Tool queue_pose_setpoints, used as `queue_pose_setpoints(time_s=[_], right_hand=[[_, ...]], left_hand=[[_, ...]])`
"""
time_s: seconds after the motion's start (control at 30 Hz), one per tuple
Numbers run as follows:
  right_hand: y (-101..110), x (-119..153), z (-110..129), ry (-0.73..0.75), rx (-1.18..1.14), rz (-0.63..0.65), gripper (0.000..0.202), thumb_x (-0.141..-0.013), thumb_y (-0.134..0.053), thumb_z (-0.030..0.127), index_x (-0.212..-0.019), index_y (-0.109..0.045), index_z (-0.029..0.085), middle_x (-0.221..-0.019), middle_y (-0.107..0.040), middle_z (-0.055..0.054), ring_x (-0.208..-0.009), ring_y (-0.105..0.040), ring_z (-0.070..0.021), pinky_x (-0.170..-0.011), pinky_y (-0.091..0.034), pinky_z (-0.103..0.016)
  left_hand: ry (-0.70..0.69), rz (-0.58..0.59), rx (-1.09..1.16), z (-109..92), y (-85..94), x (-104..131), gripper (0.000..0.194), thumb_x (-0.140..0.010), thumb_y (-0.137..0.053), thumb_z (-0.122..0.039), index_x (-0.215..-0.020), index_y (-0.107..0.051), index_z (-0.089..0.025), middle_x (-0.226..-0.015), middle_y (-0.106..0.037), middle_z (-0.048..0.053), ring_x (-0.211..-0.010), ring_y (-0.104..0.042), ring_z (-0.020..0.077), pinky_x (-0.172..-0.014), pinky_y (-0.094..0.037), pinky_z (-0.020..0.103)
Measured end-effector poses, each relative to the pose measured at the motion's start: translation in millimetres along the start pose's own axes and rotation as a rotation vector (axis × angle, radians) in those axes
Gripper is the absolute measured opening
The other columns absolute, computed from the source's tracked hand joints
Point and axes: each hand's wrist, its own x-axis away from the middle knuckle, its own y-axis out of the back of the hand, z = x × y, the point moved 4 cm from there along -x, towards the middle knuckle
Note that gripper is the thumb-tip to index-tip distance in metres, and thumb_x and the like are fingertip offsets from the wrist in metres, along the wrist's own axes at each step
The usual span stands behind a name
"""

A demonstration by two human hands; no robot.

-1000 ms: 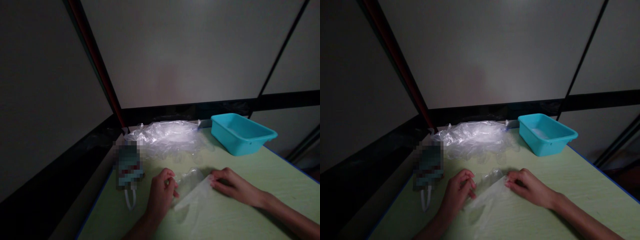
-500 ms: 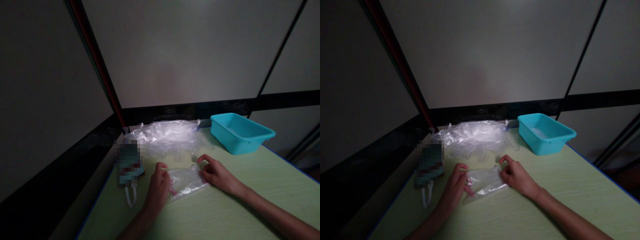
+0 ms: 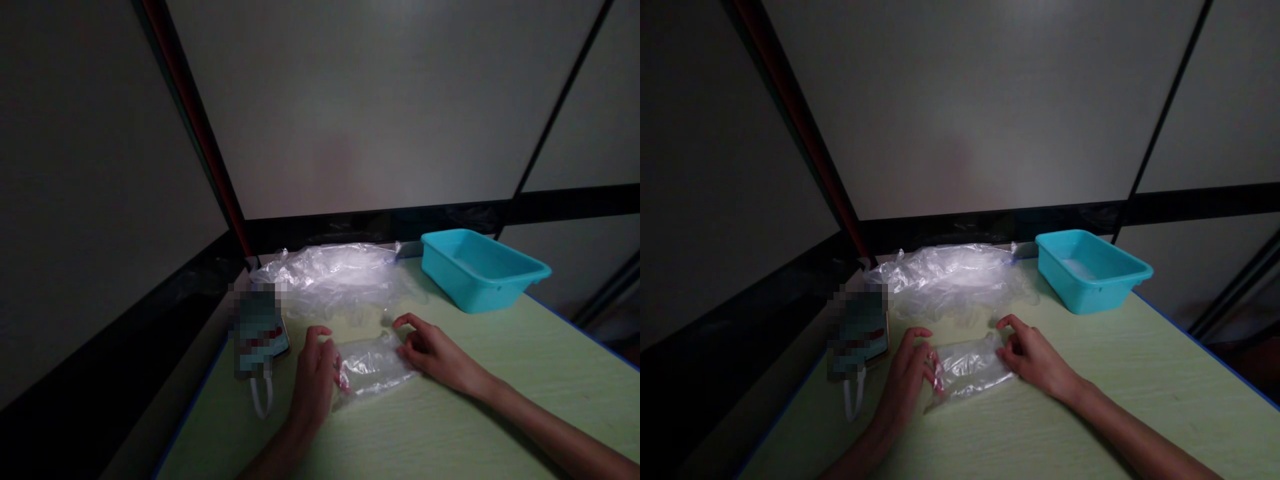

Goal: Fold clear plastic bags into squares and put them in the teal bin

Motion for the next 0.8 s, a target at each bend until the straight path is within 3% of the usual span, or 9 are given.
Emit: queue_pose_setpoints(time_s=[0.23,0.37,0.43,0.5,0.57,0.63,0.7,0.8], right_hand=[[3.0,10.5,16.4,0.102,-0.041,0.115,0.032,-0.081,-0.05,0.024,-0.111,-0.041,0.018,-0.069,-0.051,0.003,-0.059,-0.049,-0.0111,-0.053,-0.04,-0.023],[3.9,16.7,24.5,0.234,0.033,0.081,0.031,-0.084,-0.046,0.022,-0.114,-0.04,0.019,-0.074,-0.055,0.0,-0.069,-0.054,-0.0136,-0.063,-0.044,-0.027],[4.3,19.4,27.5,0.295,0.095,0.053,0.03,-0.085,-0.046,0.021,-0.115,-0.039,0.019,-0.076,-0.057,-0.001,-0.072,-0.055,-0.0143,-0.067,-0.044,-0.029],[4.4,21.5,29.5,0.325,0.142,0.041,0.031,-0.086,-0.046,0.02,-0.116,-0.038,0.02,-0.077,-0.058,-0.002,-0.072,-0.056,-0.0144,-0.067,-0.044,-0.029],[4.1,23.1,31.6,0.34,0.155,0.045,0.032,-0.086,-0.047,0.02,-0.116,-0.037,0.021,-0.079,-0.059,-0.002,-0.073,-0.056,-0.0144,-0.067,-0.045,-0.029],[3.6,24.3,34.2,0.351,0.151,0.053,0.031,-0.086,-0.047,0.019,-0.115,-0.037,0.022,-0.08,-0.059,-0.001,-0.073,-0.057,-0.0143,-0.067,-0.045,-0.028],[3.1,25.4,37.1,0.361,0.143,0.053,0.03,-0.086,-0.048,0.019,-0.114,-0.038,0.021,-0.079,-0.06,-0.001,-0.073,-0.057,-0.0142,-0.068,-0.045,-0.028],[3.0,26.8,40.7,0.367,0.117,0.045,0.029,-0.086,-0.047,0.02,-0.113,-0.037,0.021,-0.079,-0.06,-0.001,-0.073,-0.057,-0.0141,-0.069,-0.045,-0.029]], left_hand=[[-0.078,0.001,0.052,3.5,2.3,-4.2,0.022,-0.077,-0.042,-0.038,-0.089,-0.038,-0.02,-0.052,-0.05,-0.008,-0.038,-0.047,0.0091,-0.035,-0.035,0.017],[-0.075,0.041,0.092,3.1,4.3,-3.9,0.024,-0.082,-0.038,-0.042,-0.09,-0.04,-0.02,-0.048,-0.047,-0.009,-0.031,-0.04,0.0087,-0.031,-0.026,0.016],[-0.123,0.034,0.054,-2.8,7.0,-2.4,0.021,-0.083,-0.039,-0.04,-0.089,-0.044,-0.02,-0.052,-0.047,-0.008,-0.037,-0.042,0.0092,-0.035,-0.03,0.017],[-0.248,0.047,-0.078,-14.7,8.0,0.9,0.016,-0.08,-0.046,-0.033,-0.087,-0.05,-0.019,-0.067,-0.055,-0.002,-0.057,-0.053,0.0124,-0.05,-0.04,0.02],[-0.373,0.139,-0.235,-27.5,2.8,5.9,0.017,-0.076,-0.053,-0.025,-0.092,-0.056,-0.02,-0.092,-0.059,0.003,-0.085,-0.055,0.0182,-0.073,-0.042,0.026],[-0.418,0.272,-0.32,-36.4,-7.2,10.7,0.029,-0.071,-0.057,-0.019,-0.1,-0.057,-0.02,-0.106,-0.058,0.005,-0.1,-0.051,0.0217,-0.087,-0.037,0.031],[-0.421,0.358,-0.362,-42.0,-18.5,13.9,0.033,-0.068,-0.061,-0.018,-0.1,-0.057,-0.021,-0.104,-0.06,0.005,-0.098,-0.052,0.0222,-0.088,-0.036,0.031],[-0.449,0.406,-0.421,-48.9,-34.8,15.2,0.018,-0.069,-0.062,-0.018,-0.086,-0.061,-0.021,-0.087,-0.064,0.003,-0.083,-0.057,0.0206,-0.077,-0.04,0.028]])
